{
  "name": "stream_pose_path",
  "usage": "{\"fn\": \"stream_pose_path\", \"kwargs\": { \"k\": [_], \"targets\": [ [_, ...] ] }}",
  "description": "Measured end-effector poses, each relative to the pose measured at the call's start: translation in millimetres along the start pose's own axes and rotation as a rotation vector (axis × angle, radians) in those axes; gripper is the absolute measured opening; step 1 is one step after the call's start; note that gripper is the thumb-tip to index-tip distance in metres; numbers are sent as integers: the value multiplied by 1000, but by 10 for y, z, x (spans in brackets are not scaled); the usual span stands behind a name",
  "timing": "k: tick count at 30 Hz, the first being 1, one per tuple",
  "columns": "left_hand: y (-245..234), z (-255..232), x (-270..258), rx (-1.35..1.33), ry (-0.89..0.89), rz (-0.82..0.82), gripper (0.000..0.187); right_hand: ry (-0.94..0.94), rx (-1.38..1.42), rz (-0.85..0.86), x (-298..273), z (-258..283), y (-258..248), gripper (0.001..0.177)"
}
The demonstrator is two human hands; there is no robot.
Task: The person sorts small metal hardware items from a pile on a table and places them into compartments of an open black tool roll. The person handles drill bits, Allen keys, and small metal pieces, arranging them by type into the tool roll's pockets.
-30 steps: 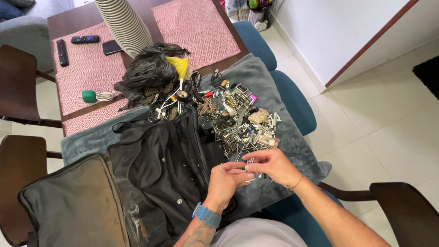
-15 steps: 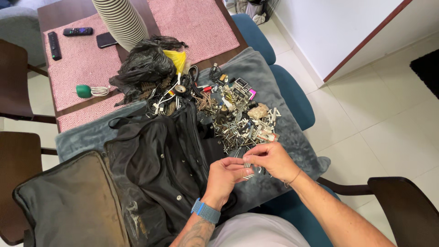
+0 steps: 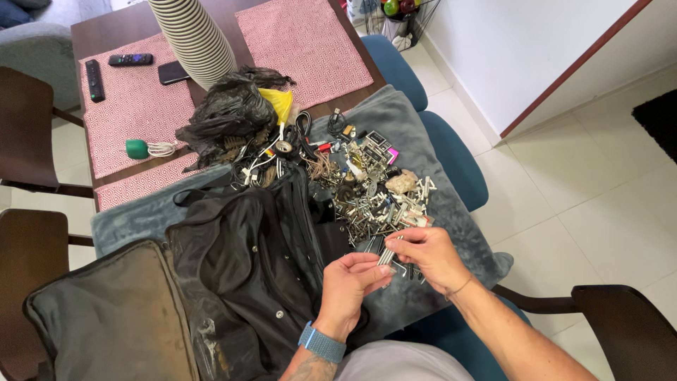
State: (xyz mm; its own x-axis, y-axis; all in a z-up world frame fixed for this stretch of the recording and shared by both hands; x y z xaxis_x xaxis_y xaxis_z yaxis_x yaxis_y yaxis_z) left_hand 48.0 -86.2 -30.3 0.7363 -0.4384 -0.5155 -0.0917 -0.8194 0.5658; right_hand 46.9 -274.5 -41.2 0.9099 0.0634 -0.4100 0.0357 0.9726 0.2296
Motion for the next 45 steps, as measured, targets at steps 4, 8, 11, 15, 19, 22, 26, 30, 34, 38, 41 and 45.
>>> {"fn": "stream_pose_path", "kwargs": {
  "k": [4,8,11,15,19,22,26,30,34,38,41,45],
  "targets": [
    [1,-31,-6,-5,-50,4,29,-9,106,15,-28,-38,7,21],
    [20,-87,8,-19,-99,-5,30,-156,-79,-36,-47,-36,49,19],
    [36,-121,-2,-21,-106,-1,29,-183,-128,-86,-62,-48,92,18],
    [57,-147,-39,-5,-98,45,27,-156,-28,-33,-78,-46,111,21],
    [66,-187,-67,-3,-39,21,25,-72,214,38,-117,-5,41,31],
    [44,-233,-96,-44,-15,2,24,-48,323,-9,-146,24,-12,36],
    [5,-289,-103,-85,-13,0,24,-47,300,3,-180,32,19,32],
    [25,-282,-111,-77,-22,13,24,-84,92,-19,-186,32,132,17],
    [98,-225,-109,-49,-45,49,24,-220,-123,7,-185,35,206,13],
    [145,-216,-69,25,16,53,27,-217,-56,-16,-158,64,212,15],
    [65,-178,-38,231,92,43,40,-213,-301,8,-182,83,183,13],
    [-92,41,81,534,239,-31,38,-83,-376,162,-32,-6,151,18]
  ]
}}
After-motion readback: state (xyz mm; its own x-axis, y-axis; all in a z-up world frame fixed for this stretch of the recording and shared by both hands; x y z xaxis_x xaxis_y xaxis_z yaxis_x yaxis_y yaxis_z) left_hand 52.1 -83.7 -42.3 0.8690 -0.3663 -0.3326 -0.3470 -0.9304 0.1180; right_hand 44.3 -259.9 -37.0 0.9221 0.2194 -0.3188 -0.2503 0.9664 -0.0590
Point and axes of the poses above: each hand's wrist, its own x-axis towards the middle knuckle, its own y-axis out of the palm, z = x × y, the point moved 2 cm from there along x, towards the middle knuckle, and after that the axes turned 8 degrees about z, right-handed, at the moved point
